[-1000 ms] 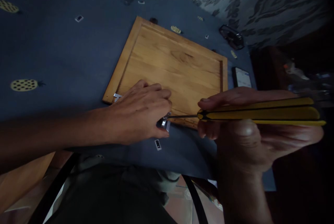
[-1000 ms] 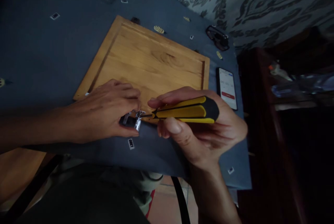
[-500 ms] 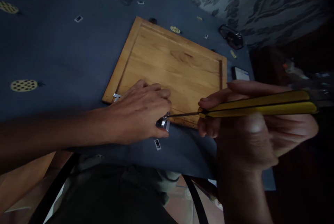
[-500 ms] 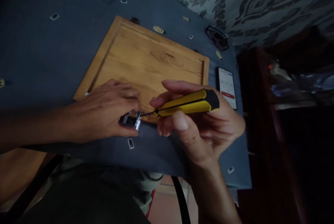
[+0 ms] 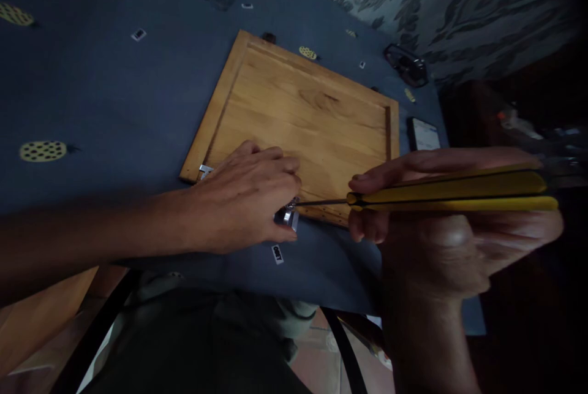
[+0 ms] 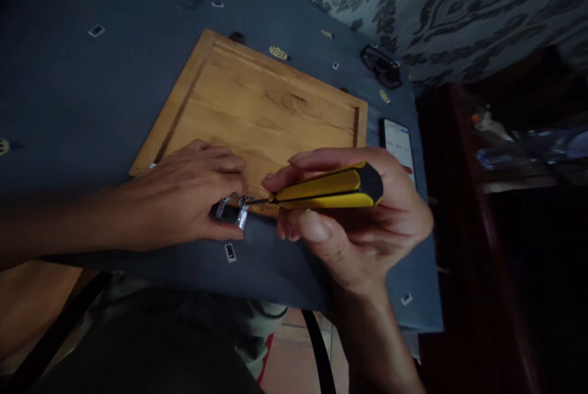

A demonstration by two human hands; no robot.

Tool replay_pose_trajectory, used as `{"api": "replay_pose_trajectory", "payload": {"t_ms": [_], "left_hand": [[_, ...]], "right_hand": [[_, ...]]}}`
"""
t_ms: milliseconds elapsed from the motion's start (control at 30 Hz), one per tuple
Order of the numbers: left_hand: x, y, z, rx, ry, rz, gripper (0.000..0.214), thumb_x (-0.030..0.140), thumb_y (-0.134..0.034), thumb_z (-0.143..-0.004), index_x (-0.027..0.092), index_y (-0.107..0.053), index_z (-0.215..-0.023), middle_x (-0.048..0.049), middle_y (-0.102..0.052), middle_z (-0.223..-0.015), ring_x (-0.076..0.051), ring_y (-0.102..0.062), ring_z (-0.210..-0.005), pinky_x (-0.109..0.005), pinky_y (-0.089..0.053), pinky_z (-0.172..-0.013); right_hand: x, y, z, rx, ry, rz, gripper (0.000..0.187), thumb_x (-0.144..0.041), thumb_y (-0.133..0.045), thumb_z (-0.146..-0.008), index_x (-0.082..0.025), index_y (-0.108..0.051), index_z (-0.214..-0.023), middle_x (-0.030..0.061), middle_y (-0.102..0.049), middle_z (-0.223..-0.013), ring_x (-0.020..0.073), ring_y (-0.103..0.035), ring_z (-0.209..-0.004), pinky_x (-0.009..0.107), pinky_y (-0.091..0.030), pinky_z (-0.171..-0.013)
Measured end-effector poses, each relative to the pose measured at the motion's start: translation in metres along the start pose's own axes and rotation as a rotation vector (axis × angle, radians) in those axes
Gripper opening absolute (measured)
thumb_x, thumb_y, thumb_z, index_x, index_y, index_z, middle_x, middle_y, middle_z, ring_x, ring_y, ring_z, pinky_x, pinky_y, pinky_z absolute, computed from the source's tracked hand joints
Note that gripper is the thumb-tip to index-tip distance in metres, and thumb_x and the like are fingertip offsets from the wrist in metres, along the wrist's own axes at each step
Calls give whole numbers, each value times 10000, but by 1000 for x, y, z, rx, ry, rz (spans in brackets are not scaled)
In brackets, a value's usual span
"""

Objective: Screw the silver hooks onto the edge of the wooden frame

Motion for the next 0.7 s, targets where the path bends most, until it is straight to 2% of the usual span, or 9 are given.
{"api": "replay_pose_trajectory", "payload": {"t_ms": [67,200,333,467,600,700], "left_hand": [[0,-1,0,13,-7,-3,291,419,-833,-919,186,-673,-849,-40,-697,-1031,-262,-631,-1048,-428,-381,-994],[-2,-2,1,34,-30,-3,302,433,-816,-930,191,-658,-842,-34,-698,-1004,-250,-630,-1011,-429,-380,-1001],[-2,-2,1,28,-27,2,287,429,-824,-922,192,-672,-864,-35,-702,-1014,-254,-631,-1021,-427,-386,-990],[0,0,0,17,-17,-2,298,437,-843,-906,194,-679,-858,-34,-696,-1015,-260,-631,-1019,-426,-396,-966],[0,0,-1,5,-9,-13,306,429,-851,-904,186,-677,-842,-33,-684,-1005,-260,-629,-1026,-434,-391,-984],[0,0,-1,-6,3,-16,313,428,-860,-895,184,-673,-834,-35,-680,-1006,-267,-626,-1042,-442,-386,-994]], "right_hand": [[-1,-3,-1,4,37,-5,242,-322,-851,-874,-258,-850,-1107,-8,-835,-920,110,-565,-395,285,-516,-327],[1,-4,-4,-24,95,-1,174,-300,-826,-918,-262,-862,-1084,-10,-840,-956,91,-538,-379,285,-490,-300],[2,-3,-9,-77,185,-61,167,-216,-836,-898,-206,-859,-1063,6,-845,-1008,71,-562,-393,249,-468,-275],[-2,-6,-9,-32,173,-54,135,-212,-853,-869,-186,-861,-1001,0,-843,-930,87,-587,-398,242,-479,-289],[-4,-7,-6,4,80,-40,267,-315,-876,-864,-227,-854,-1115,4,-839,-919,108,-567,-393,280,-498,-312],[-2,-4,-5,-20,93,-51,246,-271,-835,-899,-230,-852,-1140,14,-837,-929,98,-557,-383,270,-487,-307]]}}
Point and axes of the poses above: each hand's wrist, its own z-axis away from the middle knuckle, its own y-axis out of the back of the hand, x = y × z, the point moved 2 cm from there along -z, towards the middle knuckle
